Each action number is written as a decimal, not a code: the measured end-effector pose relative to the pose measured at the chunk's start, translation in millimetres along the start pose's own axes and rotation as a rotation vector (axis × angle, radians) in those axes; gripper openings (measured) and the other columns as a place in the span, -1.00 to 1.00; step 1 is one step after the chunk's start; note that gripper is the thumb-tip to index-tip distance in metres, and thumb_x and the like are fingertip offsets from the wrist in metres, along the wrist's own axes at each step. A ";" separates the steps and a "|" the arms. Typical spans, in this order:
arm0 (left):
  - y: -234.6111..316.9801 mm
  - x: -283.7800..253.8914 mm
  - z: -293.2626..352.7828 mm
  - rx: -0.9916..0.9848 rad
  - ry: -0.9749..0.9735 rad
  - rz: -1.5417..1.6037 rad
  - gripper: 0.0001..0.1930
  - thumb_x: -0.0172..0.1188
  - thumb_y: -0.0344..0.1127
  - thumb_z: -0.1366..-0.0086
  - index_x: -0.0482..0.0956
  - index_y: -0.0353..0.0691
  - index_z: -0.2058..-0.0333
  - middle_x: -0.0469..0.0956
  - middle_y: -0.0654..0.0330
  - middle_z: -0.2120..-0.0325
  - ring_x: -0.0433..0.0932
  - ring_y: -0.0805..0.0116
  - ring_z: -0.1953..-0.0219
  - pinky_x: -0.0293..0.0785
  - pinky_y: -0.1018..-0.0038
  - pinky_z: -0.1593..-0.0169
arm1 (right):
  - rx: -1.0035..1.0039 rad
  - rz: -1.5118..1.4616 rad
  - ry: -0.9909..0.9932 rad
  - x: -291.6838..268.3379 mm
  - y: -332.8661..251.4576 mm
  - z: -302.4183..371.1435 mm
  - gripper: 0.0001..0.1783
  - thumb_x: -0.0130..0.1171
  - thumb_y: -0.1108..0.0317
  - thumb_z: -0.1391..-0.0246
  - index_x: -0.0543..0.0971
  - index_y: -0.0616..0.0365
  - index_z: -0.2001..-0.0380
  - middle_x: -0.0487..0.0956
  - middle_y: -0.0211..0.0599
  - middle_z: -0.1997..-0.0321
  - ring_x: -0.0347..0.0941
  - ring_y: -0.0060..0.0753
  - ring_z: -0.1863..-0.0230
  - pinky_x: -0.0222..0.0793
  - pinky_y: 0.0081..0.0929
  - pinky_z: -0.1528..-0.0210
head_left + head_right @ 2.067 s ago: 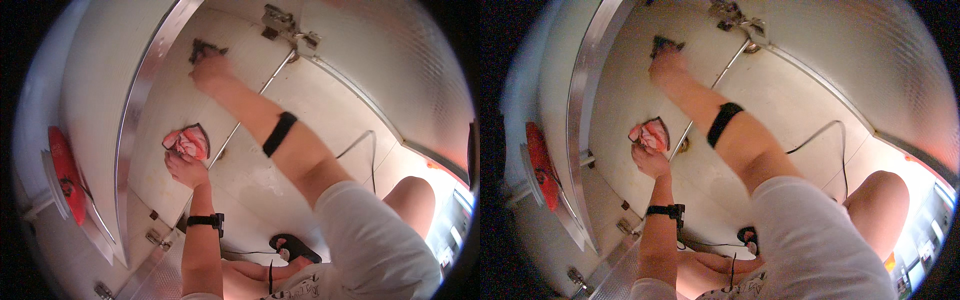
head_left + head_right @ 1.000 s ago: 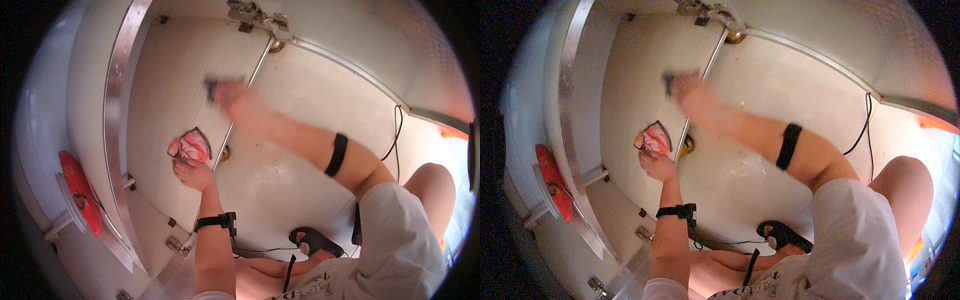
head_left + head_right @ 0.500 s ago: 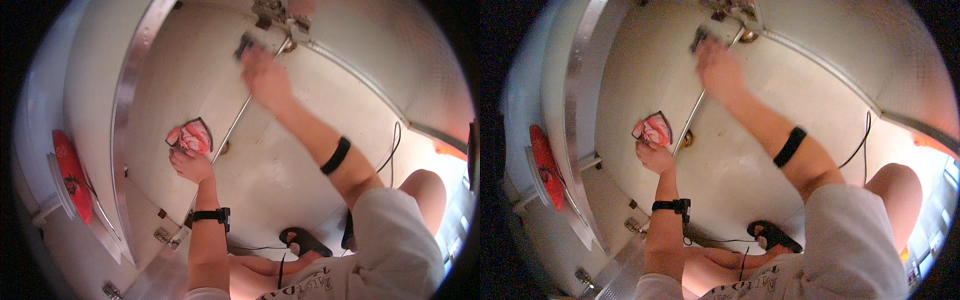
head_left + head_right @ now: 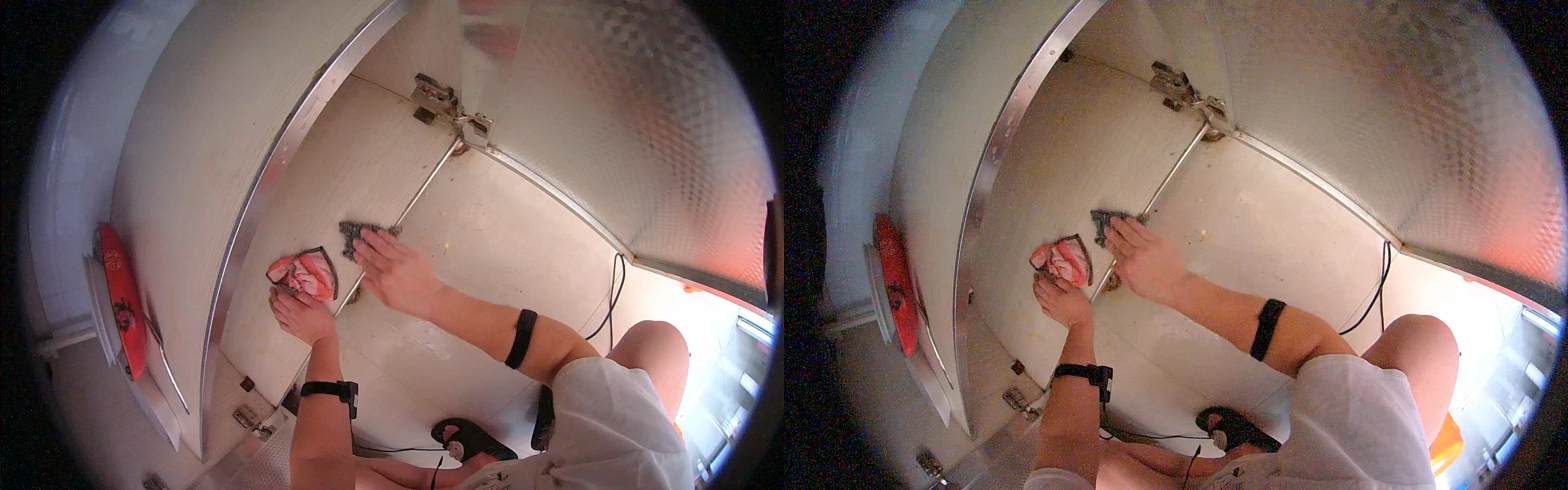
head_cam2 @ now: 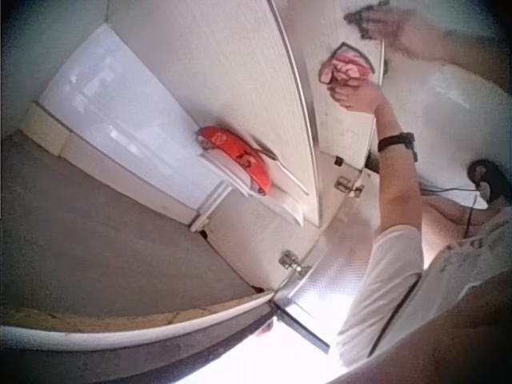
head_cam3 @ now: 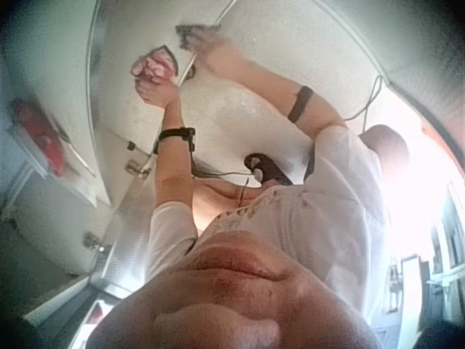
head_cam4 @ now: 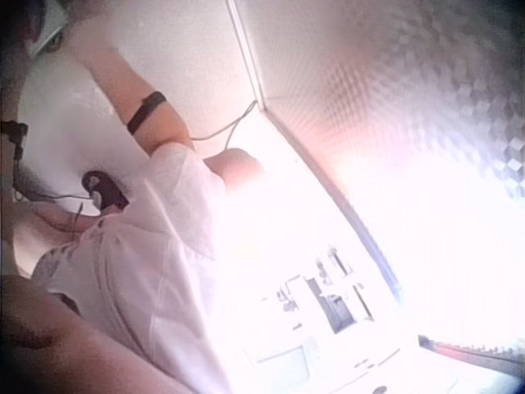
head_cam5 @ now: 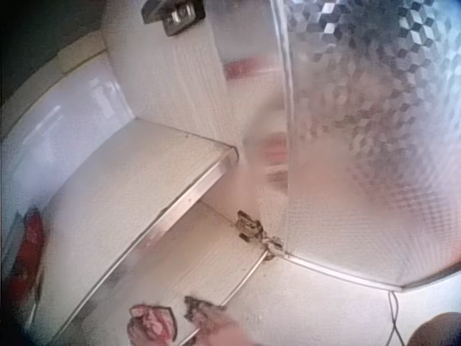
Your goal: The person cleans the inside of a white cabinet door using a steel wool pad and a cloth. They scrub the surface and wipe it down, then open the cabinet to reveal stacked bowls and a spoon inside.
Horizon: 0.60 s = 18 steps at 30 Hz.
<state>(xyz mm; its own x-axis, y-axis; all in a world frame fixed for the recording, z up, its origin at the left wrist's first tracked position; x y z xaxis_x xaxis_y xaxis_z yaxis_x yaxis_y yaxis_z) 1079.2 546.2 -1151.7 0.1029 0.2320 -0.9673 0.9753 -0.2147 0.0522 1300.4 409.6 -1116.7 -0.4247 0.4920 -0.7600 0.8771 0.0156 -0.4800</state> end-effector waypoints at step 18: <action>-13.4 4.3 -2.1 0.008 0.028 0.007 -0.48 -0.16 -0.14 -0.43 0.31 -0.22 -0.28 0.28 0.05 -0.34 0.21 0.02 -0.38 0.13 0.04 -0.37 | 0.350 0.195 0.100 31.7 86.6 15.9 -0.59 0.21 0.34 -0.08 0.60 0.28 -0.01 0.54 -0.13 -0.21 0.33 -0.02 -0.35 0.31 -0.19 -0.37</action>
<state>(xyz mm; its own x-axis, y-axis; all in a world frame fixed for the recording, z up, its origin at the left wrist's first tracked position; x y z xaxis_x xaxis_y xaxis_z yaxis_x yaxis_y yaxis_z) 1067.0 552.0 -1156.0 0.1153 0.2572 -0.9595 0.9730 -0.2238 0.0569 1359.4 412.8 -1189.3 -0.2190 0.5392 -0.8132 0.8025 -0.3745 -0.4644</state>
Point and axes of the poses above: each hand's wrist, its own z-axis away from the middle knuckle, its own x-axis out of the palm, y = z × x, the point moved 7 cm from there along -z, towards the middle knuckle
